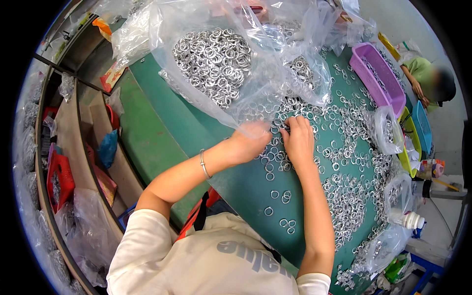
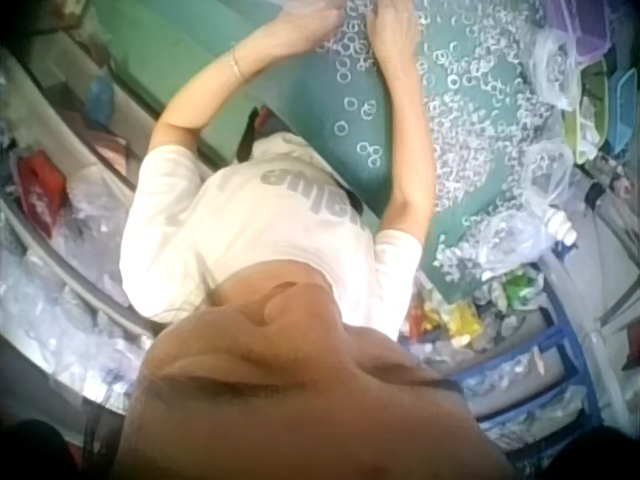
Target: The person sorts through a large pile of small metal rings on a green workstation by hand, picking up individual rings to check them and placing some into small plastic bags.
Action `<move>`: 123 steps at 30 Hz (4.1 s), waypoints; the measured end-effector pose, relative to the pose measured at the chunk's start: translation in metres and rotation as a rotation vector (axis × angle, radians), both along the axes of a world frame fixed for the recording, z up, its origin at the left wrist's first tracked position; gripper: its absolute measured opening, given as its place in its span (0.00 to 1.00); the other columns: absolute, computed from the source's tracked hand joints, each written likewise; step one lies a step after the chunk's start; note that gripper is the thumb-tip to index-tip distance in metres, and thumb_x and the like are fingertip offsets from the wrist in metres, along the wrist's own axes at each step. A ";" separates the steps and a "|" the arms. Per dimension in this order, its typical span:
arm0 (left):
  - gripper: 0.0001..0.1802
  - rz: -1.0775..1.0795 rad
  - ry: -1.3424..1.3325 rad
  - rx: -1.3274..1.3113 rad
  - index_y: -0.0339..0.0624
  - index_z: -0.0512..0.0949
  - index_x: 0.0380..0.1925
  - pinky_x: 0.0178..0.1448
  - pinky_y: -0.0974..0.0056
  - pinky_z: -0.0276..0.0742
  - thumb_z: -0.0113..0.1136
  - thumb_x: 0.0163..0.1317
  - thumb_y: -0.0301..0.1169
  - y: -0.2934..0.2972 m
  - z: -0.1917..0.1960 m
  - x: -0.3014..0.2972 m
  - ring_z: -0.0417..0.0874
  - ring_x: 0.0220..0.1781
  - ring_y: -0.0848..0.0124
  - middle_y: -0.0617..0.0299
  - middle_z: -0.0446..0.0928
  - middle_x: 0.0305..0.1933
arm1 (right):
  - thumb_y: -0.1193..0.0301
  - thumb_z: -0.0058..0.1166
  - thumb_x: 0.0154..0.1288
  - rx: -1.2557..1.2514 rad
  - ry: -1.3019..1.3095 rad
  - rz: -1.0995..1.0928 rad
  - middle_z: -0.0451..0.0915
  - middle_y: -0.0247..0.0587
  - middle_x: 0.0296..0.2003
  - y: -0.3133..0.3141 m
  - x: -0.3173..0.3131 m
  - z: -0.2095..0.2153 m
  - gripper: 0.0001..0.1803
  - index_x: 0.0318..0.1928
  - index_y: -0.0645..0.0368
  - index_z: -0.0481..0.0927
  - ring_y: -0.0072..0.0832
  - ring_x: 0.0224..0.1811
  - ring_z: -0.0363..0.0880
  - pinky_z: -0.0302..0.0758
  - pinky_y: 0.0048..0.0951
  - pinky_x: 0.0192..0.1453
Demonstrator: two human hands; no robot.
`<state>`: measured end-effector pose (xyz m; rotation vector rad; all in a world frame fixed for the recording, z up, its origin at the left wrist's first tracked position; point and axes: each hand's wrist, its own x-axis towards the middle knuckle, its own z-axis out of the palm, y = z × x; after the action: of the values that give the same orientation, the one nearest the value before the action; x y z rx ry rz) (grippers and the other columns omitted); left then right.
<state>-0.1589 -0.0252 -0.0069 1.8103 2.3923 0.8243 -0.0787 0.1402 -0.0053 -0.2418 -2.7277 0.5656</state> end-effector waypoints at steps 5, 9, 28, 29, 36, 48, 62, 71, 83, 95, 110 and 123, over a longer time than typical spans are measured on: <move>0.04 0.023 -0.136 -0.122 0.38 0.74 0.23 0.41 0.54 0.75 0.61 0.48 0.23 -0.003 -0.011 -0.008 0.78 0.40 0.53 0.54 0.74 0.33 | 0.75 0.63 0.53 -0.004 0.025 0.063 0.74 0.39 0.34 0.000 0.022 0.011 0.08 0.34 0.60 0.79 0.39 0.42 0.72 0.67 0.38 0.47; 0.03 0.073 -0.298 -0.070 0.38 0.76 0.25 0.40 0.55 0.75 0.61 0.50 0.24 -0.005 -0.001 -0.006 0.78 0.39 0.54 0.55 0.73 0.31 | 0.75 0.63 0.52 0.073 -0.093 0.120 0.75 0.38 0.34 0.003 0.055 0.021 0.06 0.31 0.60 0.80 0.37 0.41 0.72 0.67 0.37 0.46; 0.10 0.072 -0.336 0.031 0.40 0.74 0.39 0.37 0.56 0.77 0.60 0.56 0.26 -0.032 -0.006 0.120 0.77 0.36 0.58 0.56 0.72 0.34 | 0.77 0.63 0.52 -0.204 0.015 0.110 0.76 0.43 0.37 -0.012 0.054 0.019 0.10 0.38 0.61 0.81 0.41 0.42 0.74 0.69 0.40 0.48; 0.11 0.115 -0.316 0.056 0.39 0.74 0.40 0.38 0.56 0.76 0.61 0.56 0.26 -0.031 0.001 0.108 0.77 0.37 0.57 0.56 0.72 0.35 | 0.77 0.63 0.53 -0.136 0.051 0.121 0.76 0.42 0.39 -0.014 0.047 0.015 0.10 0.38 0.61 0.82 0.41 0.43 0.73 0.69 0.39 0.48; 0.08 0.321 -0.046 0.068 0.39 0.78 0.36 0.45 0.56 0.73 0.62 0.55 0.25 -0.012 -0.011 0.031 0.74 0.42 0.57 0.57 0.71 0.37 | 0.76 0.62 0.54 -0.104 -0.037 0.128 0.76 0.39 0.41 -0.011 0.047 0.018 0.10 0.39 0.59 0.82 0.39 0.45 0.72 0.67 0.38 0.49; 0.08 -0.069 -0.371 0.099 0.39 0.77 0.36 0.43 0.58 0.72 0.57 0.53 0.23 -0.036 -0.006 0.128 0.73 0.40 0.59 0.56 0.71 0.39 | 0.75 0.59 0.57 0.048 0.069 0.101 0.76 0.39 0.40 -0.005 -0.014 -0.011 0.05 0.35 0.60 0.80 0.38 0.44 0.71 0.65 0.38 0.48; 0.12 0.378 0.002 0.070 0.41 0.76 0.41 0.49 0.54 0.69 0.63 0.56 0.26 0.009 -0.019 -0.018 0.74 0.46 0.56 0.57 0.73 0.41 | 0.77 0.63 0.52 -0.330 -0.076 0.203 0.75 0.44 0.32 -0.010 0.056 0.019 0.05 0.31 0.63 0.80 0.42 0.40 0.74 0.70 0.40 0.44; 0.10 0.282 -0.176 0.277 0.39 0.73 0.35 0.51 0.55 0.71 0.64 0.54 0.23 -0.010 0.018 0.013 0.75 0.47 0.52 0.53 0.73 0.43 | 0.75 0.60 0.56 -0.029 0.106 0.102 0.75 0.38 0.37 -0.011 0.010 0.005 0.04 0.33 0.60 0.80 0.37 0.41 0.70 0.66 0.38 0.46; 0.08 0.234 -0.724 0.291 0.34 0.73 0.36 0.44 0.63 0.74 0.61 0.57 0.18 -0.052 0.003 0.109 0.76 0.42 0.58 0.54 0.72 0.45 | 0.76 0.63 0.52 -0.186 -0.208 0.163 0.76 0.39 0.39 -0.031 0.143 0.049 0.11 0.38 0.60 0.81 0.39 0.42 0.72 0.67 0.36 0.44; 0.13 0.248 -1.638 0.388 0.29 0.77 0.48 0.53 0.67 0.77 0.54 0.69 0.27 -0.056 0.011 0.106 0.80 0.48 0.73 0.57 0.80 0.46 | 0.81 0.59 0.60 -1.036 -0.095 -0.057 0.80 0.36 0.30 -0.072 0.117 0.025 0.09 0.43 0.65 0.81 0.18 0.26 0.74 0.68 0.20 0.29; 0.11 0.218 -0.806 0.131 0.35 0.79 0.45 0.42 0.66 0.79 0.58 0.61 0.20 -0.054 0.004 0.124 0.84 0.38 0.67 0.55 0.81 0.39 | 0.79 0.59 0.59 -0.658 0.012 -0.183 0.78 0.37 0.28 -0.040 0.103 0.029 0.03 0.34 0.65 0.82 0.25 0.27 0.72 0.69 0.25 0.34; 0.13 0.534 -0.171 0.265 0.38 0.77 0.41 0.51 0.55 0.70 0.63 0.54 0.22 -0.043 0.004 0.075 0.74 0.46 0.53 0.52 0.75 0.43 | 0.76 0.59 0.55 -0.035 0.151 0.147 0.76 0.41 0.38 -0.038 0.018 0.012 0.10 0.40 0.59 0.81 0.39 0.43 0.73 0.68 0.39 0.47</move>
<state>-0.0834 -0.0677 -0.0030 1.0888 2.7868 1.3300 -0.0607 0.1020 0.0071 -0.0059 -2.6049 0.6450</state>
